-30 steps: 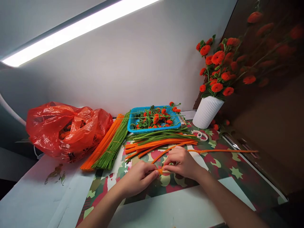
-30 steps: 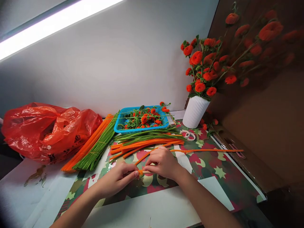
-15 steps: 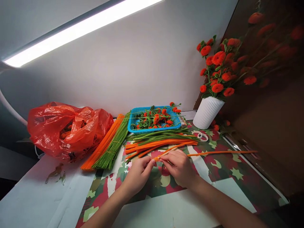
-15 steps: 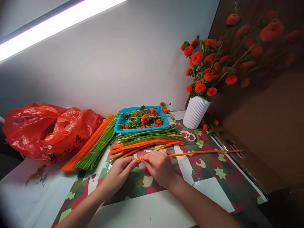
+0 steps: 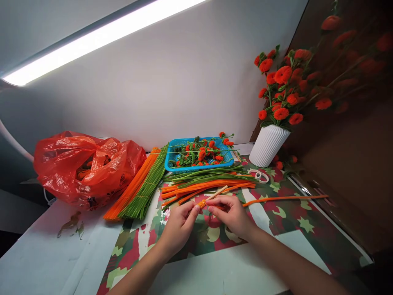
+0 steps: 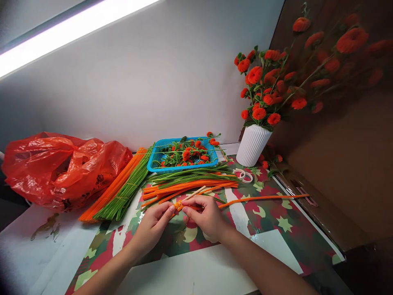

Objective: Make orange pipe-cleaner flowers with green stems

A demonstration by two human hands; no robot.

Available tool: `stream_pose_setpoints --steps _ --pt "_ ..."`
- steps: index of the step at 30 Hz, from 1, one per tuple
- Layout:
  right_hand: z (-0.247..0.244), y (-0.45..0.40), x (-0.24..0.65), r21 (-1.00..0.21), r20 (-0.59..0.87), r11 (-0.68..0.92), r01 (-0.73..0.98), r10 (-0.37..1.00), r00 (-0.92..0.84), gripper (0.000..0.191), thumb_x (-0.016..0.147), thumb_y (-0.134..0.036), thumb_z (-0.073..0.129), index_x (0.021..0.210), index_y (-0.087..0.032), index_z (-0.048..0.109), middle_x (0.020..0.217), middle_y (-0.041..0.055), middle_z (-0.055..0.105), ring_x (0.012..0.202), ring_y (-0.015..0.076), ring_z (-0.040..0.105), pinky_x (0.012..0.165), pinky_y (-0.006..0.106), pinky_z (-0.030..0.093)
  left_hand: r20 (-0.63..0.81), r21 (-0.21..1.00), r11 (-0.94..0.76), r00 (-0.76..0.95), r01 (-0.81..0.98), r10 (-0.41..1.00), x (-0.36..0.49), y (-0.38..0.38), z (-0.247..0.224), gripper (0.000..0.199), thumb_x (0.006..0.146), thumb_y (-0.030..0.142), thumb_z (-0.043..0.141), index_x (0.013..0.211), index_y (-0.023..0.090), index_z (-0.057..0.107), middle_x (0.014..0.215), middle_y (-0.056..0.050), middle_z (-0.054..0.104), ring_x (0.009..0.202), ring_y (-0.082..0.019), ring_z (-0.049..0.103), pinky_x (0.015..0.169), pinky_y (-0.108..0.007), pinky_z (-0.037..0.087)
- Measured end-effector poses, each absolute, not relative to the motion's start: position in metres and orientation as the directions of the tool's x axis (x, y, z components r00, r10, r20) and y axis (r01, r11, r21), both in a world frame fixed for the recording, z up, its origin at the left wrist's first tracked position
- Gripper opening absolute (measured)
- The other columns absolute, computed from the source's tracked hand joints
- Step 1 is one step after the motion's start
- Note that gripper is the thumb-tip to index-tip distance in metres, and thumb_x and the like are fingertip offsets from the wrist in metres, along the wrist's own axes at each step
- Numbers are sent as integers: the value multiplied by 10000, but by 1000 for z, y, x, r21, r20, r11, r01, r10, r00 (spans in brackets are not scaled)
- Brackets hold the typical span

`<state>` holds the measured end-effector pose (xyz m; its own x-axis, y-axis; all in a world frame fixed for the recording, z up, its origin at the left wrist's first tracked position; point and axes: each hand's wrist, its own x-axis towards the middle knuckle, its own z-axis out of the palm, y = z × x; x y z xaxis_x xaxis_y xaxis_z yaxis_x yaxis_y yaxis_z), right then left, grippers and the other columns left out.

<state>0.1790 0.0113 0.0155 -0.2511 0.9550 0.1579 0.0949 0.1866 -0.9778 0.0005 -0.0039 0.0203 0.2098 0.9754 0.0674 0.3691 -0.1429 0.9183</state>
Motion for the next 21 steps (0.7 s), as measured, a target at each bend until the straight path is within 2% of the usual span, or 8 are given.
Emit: stream_pose_setpoints --steps 3,7,11,16,19,21 --pt "15 11 180 -990 106 128 62 955 -277 189 769 -324 679 887 -189 735 912 68 721 826 202 677 703 313 568 76 912 -149 201 383 977 1 -5 22 370 880 438 453 674 161 586 641 -8 569 609 -138 479 552 -228 338" --pt "15 10 180 -999 24 30 13 943 -333 228 765 -349 681 910 -179 729 869 63 714 698 170 668 602 284 566 72 900 -154 210 407 975 2 -5 20 376 891 429 437 647 164 544 608 6 518 592 -129 448 549 -230 314" --pt "16 11 179 -998 44 54 20 942 -331 210 752 -341 693 880 -181 738 833 58 711 718 174 662 607 278 559 54 912 -135 215 387 975 2 -5 19 380 889 443 434 653 161 531 609 8 488 596 -126 416 549 -231 296" --pt "16 16 180 -995 93 78 -59 939 -331 193 722 -324 722 860 -192 754 814 50 714 738 183 657 637 286 548 -20 983 -20 216 181 976 2 -5 20 375 862 473 469 689 152 556 579 33 383 546 -100 298 504 -221 238" --pt "18 20 184 -991 105 66 -113 916 -387 184 700 -323 744 835 -198 760 806 47 714 711 169 647 616 272 532 -82 997 78 281 27 956 2 -6 20 377 850 493 482 706 152 551 533 64 245 508 -87 190 469 -222 163" --pt "20 22 189 -990 113 63 -126 889 -444 194 670 -328 769 811 -196 761 773 44 708 674 154 630 570 249 508 -92 994 109 343 -29 935 1 -8 20 381 842 496 500 690 150 543 531 69 209 508 -84 164 465 -223 144"
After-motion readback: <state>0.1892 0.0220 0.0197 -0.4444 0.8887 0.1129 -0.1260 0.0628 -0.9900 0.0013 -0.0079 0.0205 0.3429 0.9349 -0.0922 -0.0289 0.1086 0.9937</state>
